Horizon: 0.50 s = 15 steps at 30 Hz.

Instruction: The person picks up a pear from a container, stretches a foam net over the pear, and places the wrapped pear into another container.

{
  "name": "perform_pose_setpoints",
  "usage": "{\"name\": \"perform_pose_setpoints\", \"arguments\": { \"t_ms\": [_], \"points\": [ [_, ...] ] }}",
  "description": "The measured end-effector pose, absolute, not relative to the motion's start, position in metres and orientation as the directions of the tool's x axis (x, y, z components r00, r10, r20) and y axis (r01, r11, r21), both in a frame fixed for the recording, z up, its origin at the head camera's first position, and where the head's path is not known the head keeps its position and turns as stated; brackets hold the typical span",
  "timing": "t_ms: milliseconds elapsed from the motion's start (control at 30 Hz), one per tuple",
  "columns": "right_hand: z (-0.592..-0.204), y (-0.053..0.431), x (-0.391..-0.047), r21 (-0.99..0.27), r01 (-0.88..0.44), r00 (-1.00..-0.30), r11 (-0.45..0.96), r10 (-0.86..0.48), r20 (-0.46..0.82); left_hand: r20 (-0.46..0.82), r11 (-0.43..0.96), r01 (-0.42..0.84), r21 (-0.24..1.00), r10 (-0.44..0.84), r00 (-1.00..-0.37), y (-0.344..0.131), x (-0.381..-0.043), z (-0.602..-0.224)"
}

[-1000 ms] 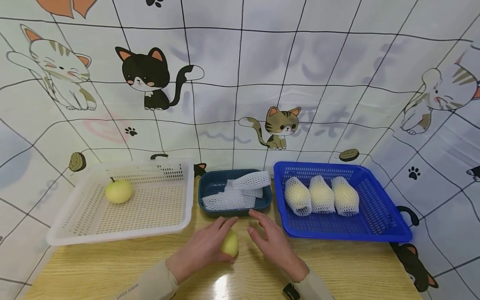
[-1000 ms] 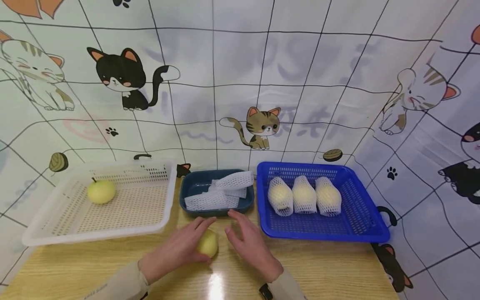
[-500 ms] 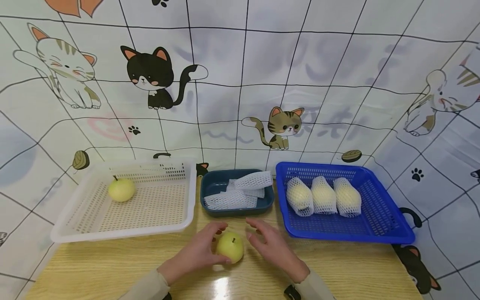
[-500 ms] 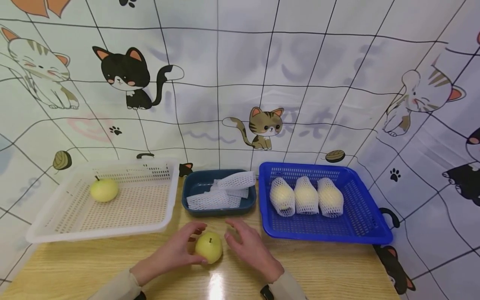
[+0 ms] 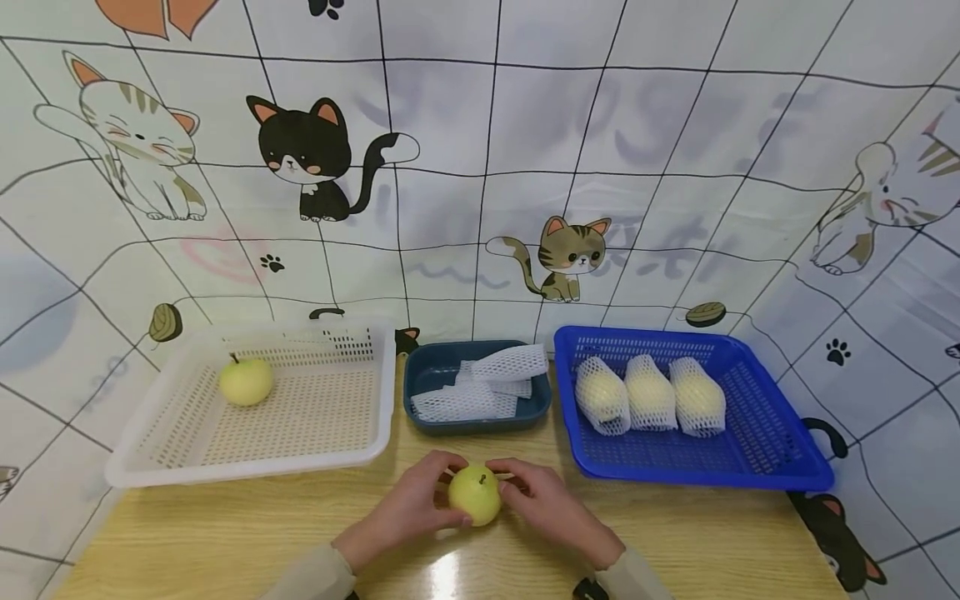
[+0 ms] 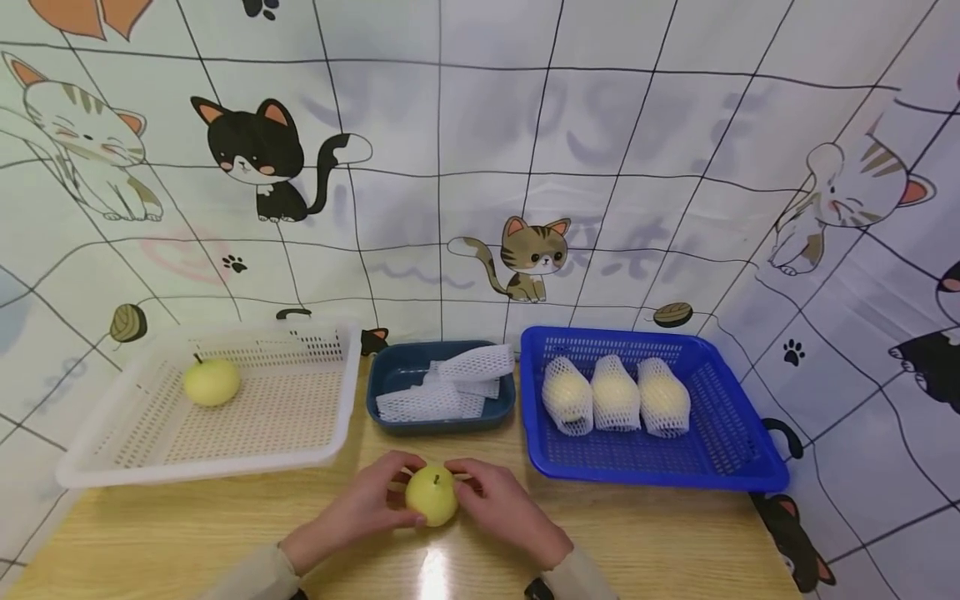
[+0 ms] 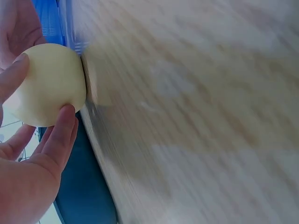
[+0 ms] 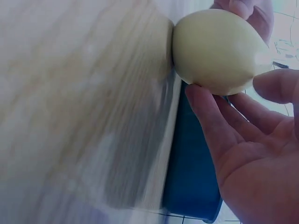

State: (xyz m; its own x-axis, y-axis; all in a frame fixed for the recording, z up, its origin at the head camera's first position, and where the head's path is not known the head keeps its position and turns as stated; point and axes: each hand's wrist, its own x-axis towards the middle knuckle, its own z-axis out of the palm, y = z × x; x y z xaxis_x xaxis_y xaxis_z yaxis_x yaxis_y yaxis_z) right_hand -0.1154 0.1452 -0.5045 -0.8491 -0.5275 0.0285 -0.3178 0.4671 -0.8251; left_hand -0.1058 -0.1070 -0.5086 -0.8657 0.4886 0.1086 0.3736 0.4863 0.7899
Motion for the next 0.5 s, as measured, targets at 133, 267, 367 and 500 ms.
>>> {"name": "perform_pose_setpoints", "arguments": {
  "t_ms": [133, 267, 367, 500],
  "points": [
    [-0.503, 0.146, -0.118, -0.793, -0.358, -0.852, 0.494, -0.520, 0.060, 0.087, 0.493, 0.357, 0.794, 0.488, -0.868, -0.106, -0.104, -0.509],
    [-0.493, 0.142, -0.122, -0.753, -0.392, -0.873, 0.528, -0.472, 0.124, 0.137, 0.479, 0.392, 0.786, 0.483, -0.865, -0.112, -0.105, -0.510],
    [-0.481, 0.136, -0.126, -0.740, -0.392, -0.900, 0.546, -0.395, 0.186, 0.278, 0.486, 0.487, 0.726, 0.440, -0.854, -0.116, -0.107, -0.508],
    [-0.466, 0.128, -0.133, -0.716, -0.381, -0.924, 0.585, -0.276, 0.266, 0.468, 0.563, 0.592, 0.577, 0.366, -0.804, -0.116, -0.111, -0.505]
  ]
}}
